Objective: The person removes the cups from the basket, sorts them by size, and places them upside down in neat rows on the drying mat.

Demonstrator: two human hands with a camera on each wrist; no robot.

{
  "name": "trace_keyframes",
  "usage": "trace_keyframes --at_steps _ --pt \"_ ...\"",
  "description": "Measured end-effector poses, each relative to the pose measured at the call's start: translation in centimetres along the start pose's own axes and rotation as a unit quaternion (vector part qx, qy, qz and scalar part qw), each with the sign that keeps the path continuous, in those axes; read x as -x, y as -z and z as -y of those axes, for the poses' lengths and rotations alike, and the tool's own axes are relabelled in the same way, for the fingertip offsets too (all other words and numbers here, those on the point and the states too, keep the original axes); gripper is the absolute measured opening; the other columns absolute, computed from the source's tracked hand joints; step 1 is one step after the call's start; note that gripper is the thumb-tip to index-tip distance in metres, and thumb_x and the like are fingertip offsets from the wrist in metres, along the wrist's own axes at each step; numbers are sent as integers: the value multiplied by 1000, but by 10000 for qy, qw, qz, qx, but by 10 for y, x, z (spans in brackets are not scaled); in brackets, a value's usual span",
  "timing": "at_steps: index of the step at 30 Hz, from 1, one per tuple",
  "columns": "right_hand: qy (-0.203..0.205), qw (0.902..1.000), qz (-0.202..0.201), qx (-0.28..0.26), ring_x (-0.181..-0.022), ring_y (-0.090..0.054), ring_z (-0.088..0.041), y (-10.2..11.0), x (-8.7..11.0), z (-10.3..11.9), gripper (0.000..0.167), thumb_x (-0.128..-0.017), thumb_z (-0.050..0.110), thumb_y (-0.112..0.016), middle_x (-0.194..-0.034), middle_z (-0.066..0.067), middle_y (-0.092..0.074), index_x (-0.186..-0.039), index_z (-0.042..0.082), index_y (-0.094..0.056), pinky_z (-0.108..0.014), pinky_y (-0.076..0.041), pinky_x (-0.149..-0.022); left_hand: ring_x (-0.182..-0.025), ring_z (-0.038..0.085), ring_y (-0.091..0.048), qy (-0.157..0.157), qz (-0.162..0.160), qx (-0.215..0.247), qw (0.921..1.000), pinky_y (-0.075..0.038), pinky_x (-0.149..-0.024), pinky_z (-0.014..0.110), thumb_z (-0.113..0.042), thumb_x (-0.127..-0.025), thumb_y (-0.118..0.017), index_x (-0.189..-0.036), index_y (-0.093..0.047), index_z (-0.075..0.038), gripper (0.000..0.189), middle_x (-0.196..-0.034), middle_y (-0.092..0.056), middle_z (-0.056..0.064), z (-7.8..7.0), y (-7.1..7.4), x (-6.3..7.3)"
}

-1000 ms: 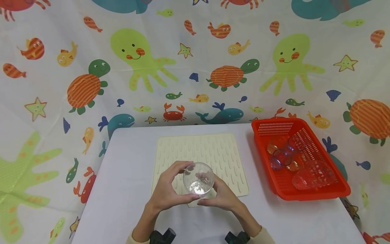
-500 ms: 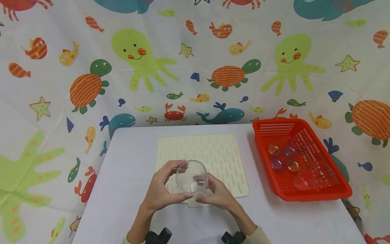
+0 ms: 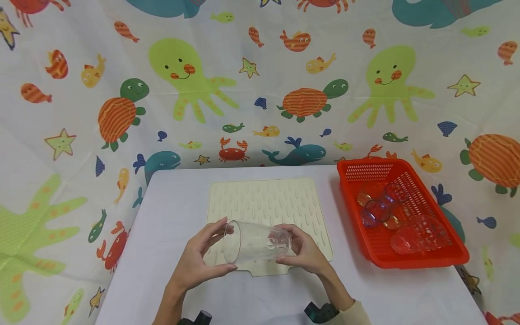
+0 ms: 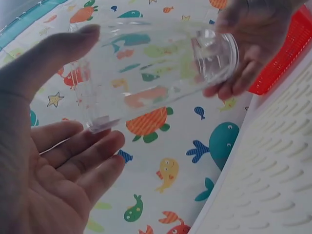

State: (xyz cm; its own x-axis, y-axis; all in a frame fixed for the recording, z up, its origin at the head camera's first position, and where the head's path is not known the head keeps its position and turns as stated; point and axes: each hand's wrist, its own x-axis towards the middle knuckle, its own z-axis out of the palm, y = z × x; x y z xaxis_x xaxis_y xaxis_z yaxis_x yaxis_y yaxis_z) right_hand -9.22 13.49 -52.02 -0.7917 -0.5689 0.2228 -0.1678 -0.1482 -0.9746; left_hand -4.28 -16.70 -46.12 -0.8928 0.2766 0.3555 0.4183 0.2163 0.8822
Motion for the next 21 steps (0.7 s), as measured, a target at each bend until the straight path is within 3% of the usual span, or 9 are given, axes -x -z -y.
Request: trace_keyframes --at_steps 5,10,14,17,21 --pt "109 9999 -21 -104 -123 -61 -9 5 0 3 75 -79 -9 -78 -137 -10 -57 -144 -7 -41 -23 -59 -98 -124 6 -59 460 10 -216 9987 -47 -111 17 -13 -66 -95 -153 -40 -21 104 -131 -63 5 6 1 9" --pt "204 9997 -88 -95 -122 -60 -9 8 -1 5 75 -80 -8 -78 -140 -6 -56 -146 -5 -41 -20 -53 -107 -121 10 -60 757 52 -452 9961 -48 -111 17 -21 -66 -96 -153 -40 -27 104 -127 -64 7 14 -3 17" --pt "232 9996 -136 -97 -123 -61 -8 9 -3 8 72 -81 -8 -77 -138 0 -59 -144 -7 -43 -19 -49 -111 -125 10 -60 978 116 -628 9932 -49 -111 19 -29 -68 -95 -151 -41 -28 99 -136 -62 6 18 -8 23" --pt "383 9991 -108 -130 -121 -62 -10 8 -5 10 67 -81 -11 -74 -135 -1 -61 -141 -9 -45 -20 -50 -110 -129 10 -58 1074 75 -651 9921 -49 -111 20 -33 -68 -95 -149 -43 -28 97 -144 -58 6 22 -12 26" --pt "781 9968 -2 -171 -118 -63 -13 4 -12 12 60 -83 -14 -69 -128 -8 -62 -137 -13 -44 -21 -51 -110 -129 10 -58 1125 -33 -522 9923 -50 -111 21 -32 -67 -95 -147 -45 -27 95 -142 -60 6 30 -16 29"
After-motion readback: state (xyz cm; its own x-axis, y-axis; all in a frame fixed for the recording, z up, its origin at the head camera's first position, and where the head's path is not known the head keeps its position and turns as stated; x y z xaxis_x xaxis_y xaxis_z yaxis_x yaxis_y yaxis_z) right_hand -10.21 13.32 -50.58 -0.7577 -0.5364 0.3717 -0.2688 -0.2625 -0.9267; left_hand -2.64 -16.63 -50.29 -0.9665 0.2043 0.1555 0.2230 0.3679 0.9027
